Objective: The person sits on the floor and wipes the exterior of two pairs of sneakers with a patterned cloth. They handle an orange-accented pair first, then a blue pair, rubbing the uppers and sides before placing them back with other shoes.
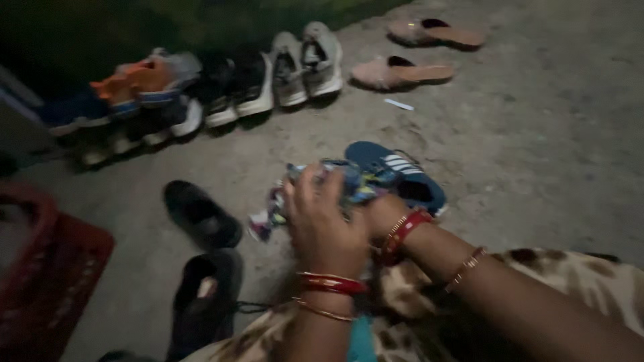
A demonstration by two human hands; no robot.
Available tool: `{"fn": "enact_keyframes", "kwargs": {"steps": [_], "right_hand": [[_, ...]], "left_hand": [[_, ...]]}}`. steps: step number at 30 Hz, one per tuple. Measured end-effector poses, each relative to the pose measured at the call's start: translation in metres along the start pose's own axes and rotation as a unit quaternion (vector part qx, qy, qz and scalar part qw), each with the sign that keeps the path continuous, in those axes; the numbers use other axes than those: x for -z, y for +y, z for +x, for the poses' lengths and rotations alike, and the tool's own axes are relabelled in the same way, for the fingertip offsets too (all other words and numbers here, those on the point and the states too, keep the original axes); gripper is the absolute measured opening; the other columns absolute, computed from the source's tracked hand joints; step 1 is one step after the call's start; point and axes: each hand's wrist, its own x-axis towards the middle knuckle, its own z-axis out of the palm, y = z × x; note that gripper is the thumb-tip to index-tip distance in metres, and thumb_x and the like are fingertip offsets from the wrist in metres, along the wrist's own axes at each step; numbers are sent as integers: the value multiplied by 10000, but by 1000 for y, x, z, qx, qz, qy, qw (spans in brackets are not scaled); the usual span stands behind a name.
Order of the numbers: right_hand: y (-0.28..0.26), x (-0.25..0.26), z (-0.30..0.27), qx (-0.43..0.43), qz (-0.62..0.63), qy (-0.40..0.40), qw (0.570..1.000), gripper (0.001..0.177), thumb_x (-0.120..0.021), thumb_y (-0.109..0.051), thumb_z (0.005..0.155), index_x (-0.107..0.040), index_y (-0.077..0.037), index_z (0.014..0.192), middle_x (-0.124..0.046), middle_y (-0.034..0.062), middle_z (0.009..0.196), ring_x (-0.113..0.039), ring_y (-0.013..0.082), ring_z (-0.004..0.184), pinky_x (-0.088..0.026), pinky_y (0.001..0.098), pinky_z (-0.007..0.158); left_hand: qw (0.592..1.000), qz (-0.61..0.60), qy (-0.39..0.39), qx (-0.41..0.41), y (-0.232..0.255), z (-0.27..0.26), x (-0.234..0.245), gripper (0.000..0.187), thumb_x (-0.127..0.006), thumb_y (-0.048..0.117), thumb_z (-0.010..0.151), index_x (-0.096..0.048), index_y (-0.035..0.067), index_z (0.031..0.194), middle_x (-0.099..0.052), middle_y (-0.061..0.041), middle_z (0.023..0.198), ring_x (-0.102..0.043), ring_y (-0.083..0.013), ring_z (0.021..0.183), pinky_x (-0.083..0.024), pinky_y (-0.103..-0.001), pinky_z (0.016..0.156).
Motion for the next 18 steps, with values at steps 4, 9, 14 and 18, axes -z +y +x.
{"fn": "enact_keyframes", "kwargs": {"steps": [4,9,14,18], "right_hand": [[-14,9,-11,92,78,-5,993,844,-790,-71,547,-538,-71,1352,-694,231,1095,-666,389,1029,-538,441,875],[-31,7,-12,19,70,45,996,620,-762,-70,682,-580,-59,1275,-716,192,941,-700,387,943,-549,460,804],[5,-11,-5,-143,217,83,962,379,-808,-191,726,-712,-48,1064,-741,146,884,-751,345,848,-569,420,777],[20,-14,4,99,50,112,988,435,-806,-189,810,-602,-77,1177,-720,176,998,-719,363,938,-562,423,798]], "left_hand": [[918,21,-214,335,-29,53,-7,423,-635,436,919,-761,72,1093,-720,-207,1086,-685,-419,1028,-543,-516,891],[917,11,-246,313,-43,66,-6,429,-610,445,949,-767,63,1067,-724,-232,999,-683,-447,939,-534,-531,848],[999,15,-32,24,9,0,-1,505,-661,146,805,-646,3,1289,-574,-261,1371,-538,-468,1260,-417,-533,1066],[999,-5,-26,25,5,-2,-10,495,-660,137,790,-632,2,1266,-572,-252,1372,-536,-451,1285,-416,-523,1097]]}}
